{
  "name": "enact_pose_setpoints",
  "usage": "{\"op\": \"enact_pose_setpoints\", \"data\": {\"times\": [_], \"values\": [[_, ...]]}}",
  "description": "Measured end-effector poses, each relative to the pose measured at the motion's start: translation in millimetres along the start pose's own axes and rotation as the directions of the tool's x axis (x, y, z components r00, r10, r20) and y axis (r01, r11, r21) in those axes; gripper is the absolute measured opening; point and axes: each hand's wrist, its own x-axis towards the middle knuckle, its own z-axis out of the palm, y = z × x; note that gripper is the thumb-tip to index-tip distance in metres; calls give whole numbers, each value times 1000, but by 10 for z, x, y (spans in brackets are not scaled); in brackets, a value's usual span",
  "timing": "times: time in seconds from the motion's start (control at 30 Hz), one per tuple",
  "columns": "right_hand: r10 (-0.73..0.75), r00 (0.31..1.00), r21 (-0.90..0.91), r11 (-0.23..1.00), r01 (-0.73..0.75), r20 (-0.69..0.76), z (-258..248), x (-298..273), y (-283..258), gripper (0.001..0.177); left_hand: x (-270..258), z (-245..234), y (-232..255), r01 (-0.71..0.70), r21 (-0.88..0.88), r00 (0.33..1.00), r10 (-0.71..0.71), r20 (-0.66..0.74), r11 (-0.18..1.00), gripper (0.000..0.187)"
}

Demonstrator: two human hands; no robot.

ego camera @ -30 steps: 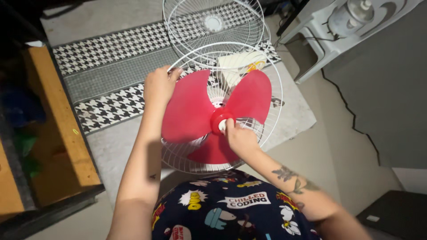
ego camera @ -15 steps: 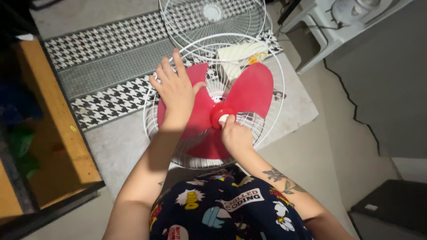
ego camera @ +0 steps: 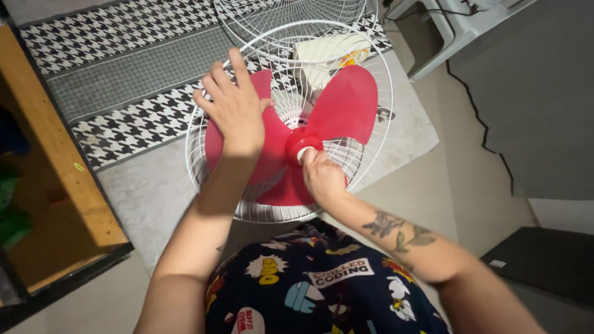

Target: The person assembles an electric fan by attaching a red fan blade to the motor hub, securing it with a white cap, and then fitting the front wire cage over the blade assembly.

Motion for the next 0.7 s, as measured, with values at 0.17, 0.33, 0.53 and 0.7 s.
{"op": "enact_pose_setpoints", "data": {"times": [0.17, 0.33, 0.53, 0.7], "values": [[-180, 983, 1, 984, 181, 34, -49, 92, 193, 15, 26, -67, -3, -12, -13, 1000, 12, -9, 1000, 127], [72, 933, 630, 719, -293, 351, -408, 68, 352, 44, 49, -179, -35, -30, -72, 1000, 30, 4, 997, 129], [201, 825, 656, 521, -547, 528, -521, -61, 204, 42, -7, -251, -19, -40, -114, 999, 39, -14, 993, 125], [239, 881, 515, 737, -438, 408, -321, 33, 143, 40, -3, -327, 12, -44, -134, 999, 42, -11, 990, 122]]}}
